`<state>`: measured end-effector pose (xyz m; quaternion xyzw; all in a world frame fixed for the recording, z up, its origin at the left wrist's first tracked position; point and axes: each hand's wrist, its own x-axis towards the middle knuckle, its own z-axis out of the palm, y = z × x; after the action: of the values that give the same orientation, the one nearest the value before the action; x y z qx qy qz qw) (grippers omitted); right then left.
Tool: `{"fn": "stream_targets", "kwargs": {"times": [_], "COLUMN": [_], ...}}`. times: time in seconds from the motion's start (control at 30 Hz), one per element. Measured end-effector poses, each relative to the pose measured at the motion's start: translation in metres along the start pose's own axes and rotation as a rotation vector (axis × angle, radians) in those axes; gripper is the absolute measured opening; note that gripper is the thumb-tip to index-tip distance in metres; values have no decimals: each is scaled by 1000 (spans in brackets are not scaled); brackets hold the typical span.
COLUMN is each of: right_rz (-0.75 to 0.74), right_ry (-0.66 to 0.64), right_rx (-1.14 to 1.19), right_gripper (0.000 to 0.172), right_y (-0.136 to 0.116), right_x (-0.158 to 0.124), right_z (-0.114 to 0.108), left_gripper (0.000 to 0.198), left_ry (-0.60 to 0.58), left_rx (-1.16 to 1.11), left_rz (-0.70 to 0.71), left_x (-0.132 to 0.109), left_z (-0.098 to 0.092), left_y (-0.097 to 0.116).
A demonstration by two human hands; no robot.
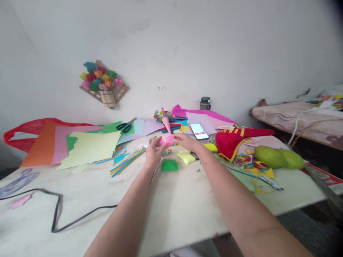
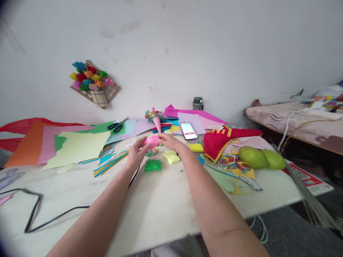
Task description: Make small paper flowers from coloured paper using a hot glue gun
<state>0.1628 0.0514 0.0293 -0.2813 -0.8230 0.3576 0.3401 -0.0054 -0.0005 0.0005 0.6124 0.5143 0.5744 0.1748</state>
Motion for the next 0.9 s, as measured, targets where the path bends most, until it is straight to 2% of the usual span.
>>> {"fn": "stream_targets", "kwargs": {"times": [0.1, 0.27, 0.5, 0.9], "right_rz": [9, 51, 81, 167], "right_ry": [-65, -41, 87, 102], "right_rx": [75, 182, 268, 473], "right_gripper": [25, 26, 21, 17], "right_y": [-4, -7, -10, -20], "right_x": [1, 1, 3, 3], "right_z": [6, 12, 17, 25], "left_gripper": [48, 43, 42, 36], "left_ry": [-78, -97, -83, -120], "left_rx": [-170, -321, -360, -339], "left_rz": [-134, -203, -258, -266], "left_x": [1, 0, -4, -4], "left_z": [-2, -6, -10, -10], "left_y": [-2, 5, 16, 10]}}
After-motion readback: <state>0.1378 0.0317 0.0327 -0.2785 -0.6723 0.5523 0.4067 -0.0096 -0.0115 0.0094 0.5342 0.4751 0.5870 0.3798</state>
